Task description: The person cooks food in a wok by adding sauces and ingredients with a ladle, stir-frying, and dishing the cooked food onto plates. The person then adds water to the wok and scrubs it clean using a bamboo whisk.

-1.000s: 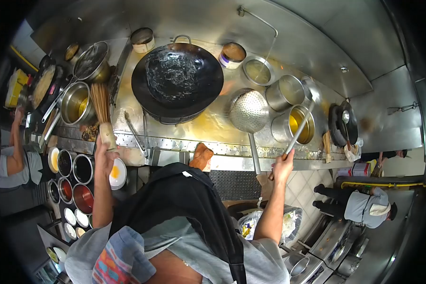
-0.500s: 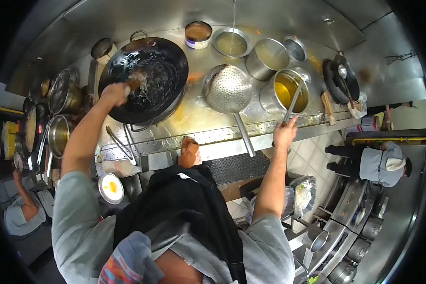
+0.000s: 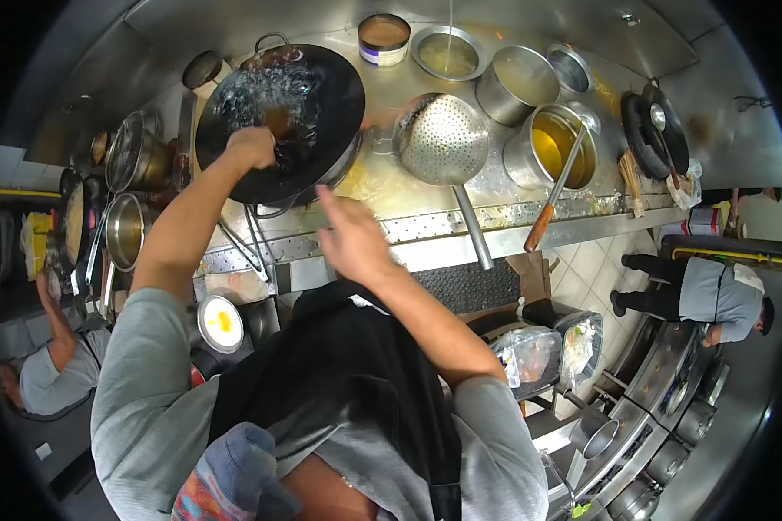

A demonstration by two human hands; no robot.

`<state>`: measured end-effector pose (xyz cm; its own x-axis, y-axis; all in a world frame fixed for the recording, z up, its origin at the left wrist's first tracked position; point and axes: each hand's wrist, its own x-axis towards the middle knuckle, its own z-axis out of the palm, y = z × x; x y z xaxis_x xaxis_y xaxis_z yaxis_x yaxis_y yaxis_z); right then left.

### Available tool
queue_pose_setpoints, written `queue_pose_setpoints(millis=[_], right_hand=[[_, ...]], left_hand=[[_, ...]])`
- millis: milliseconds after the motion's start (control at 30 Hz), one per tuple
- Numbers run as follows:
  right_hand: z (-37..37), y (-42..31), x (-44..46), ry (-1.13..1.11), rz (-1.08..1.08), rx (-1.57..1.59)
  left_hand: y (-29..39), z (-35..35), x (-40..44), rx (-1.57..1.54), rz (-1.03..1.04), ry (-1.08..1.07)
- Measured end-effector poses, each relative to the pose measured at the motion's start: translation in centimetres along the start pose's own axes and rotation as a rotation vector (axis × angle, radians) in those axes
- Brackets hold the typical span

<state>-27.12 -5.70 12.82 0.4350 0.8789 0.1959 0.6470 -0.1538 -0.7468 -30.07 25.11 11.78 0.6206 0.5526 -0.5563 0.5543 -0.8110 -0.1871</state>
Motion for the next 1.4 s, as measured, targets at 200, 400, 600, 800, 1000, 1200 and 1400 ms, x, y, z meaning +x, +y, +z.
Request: queue_pose_setpoints(millis=[200, 400, 600, 800, 1000, 1200, 1400], right_hand=[[11.5, -1.0, 4.5, -0.216, -0.199, -0.163], [14.2, -1.7, 7.5, -0.346, -0.091, -0.358], [14.6, -1.2, 7.8, -0.427, -0.018, -0.399], [14.2, -0.9, 7.8, -0.445, -0.024, -0.370], [14.4, -0.8, 8.1, -0.489, 0.029, -0.368], [13.8, 0.0, 7.8, -0.460, -0.006, -0.322], [13.5, 0.0, 7.7, -0.454, 0.034, -0.327]], left_hand=[[-3.0, 2.0, -2.1, 0.033, -0.059, 0.131], [-2.7, 0.6, 0.7, 0.034, -0.032, 0.043], [-2.9, 2.4, -4.7, 0.284, 0.026, 0.008], [-3.6, 0.1, 2.1, 0.006, -0.068, 0.094], [-2.6, 3.3, -5.2, 0.214, 0.052, 0.016], [-4.7, 1.7, 4.1, -0.124, -0.140, 0.244], [-2.1, 4.4, -3.7, 0.063, 0.061, 0.075]])
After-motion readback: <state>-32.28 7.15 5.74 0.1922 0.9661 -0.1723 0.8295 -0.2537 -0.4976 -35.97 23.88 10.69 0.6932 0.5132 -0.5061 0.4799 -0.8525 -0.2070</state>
